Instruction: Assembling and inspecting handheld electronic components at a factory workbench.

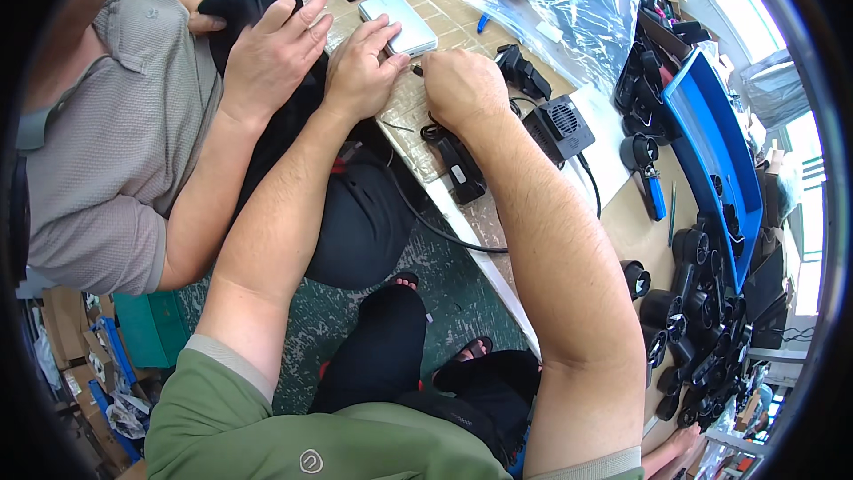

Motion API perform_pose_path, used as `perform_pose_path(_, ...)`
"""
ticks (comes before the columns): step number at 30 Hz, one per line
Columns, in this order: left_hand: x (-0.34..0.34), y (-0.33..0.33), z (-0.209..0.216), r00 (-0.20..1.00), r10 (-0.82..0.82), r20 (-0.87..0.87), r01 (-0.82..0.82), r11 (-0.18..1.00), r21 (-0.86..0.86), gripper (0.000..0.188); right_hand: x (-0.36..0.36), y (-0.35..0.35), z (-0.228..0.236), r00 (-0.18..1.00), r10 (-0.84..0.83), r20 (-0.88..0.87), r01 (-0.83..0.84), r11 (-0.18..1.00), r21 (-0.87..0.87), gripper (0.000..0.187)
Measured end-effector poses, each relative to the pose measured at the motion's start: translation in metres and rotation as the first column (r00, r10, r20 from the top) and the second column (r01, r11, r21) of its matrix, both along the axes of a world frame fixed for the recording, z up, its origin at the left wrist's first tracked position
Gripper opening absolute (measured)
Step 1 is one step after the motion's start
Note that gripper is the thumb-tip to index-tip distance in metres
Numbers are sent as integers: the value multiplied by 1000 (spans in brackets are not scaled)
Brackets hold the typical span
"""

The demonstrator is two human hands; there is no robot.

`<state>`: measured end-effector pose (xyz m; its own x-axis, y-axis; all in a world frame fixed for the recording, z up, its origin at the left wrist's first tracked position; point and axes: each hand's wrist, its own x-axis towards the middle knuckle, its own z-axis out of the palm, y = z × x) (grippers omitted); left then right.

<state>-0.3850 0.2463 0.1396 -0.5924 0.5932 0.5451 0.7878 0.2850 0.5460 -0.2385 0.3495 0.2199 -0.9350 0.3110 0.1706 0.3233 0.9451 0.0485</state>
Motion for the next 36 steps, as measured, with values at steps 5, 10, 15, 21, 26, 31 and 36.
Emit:
perform_pose_path(5,-2,-2,0,1000,7,-2,-7,1000,-4,51,-1,-1,4,997,-27,72,25,999,36,18)
perform_pose_path(10,-1,1,1,1000,-8,4,8,1000,-7,51,-1,12,-9,997,72,-20,-70,992,102,18)
perform_pose_path(15,-6,2,-3,1000,-15,-10,16,1000,12,51,-2,8,-5,993,105,58,-113,982,155,19)
perform_pose_path(21,-5,2,-7,999,-19,-35,21,998,54,49,-2,2,5,981,89,174,-122,974,189,19)
perform_pose_path(26,-3,1,-4,999,-41,-1,41,997,60,48,-1,3,10,973,93,210,-135,971,197,20)
perform_pose_path(31,-9,2,-2,999,-37,37,35,998,43,48,-1,10,12,969,104,223,-147,971,189,22)
perform_pose_path(36,-32,27,-4,994,-20,105,18,1000,14,52,2,21,-1,988,132,84,-146,968,202,23)
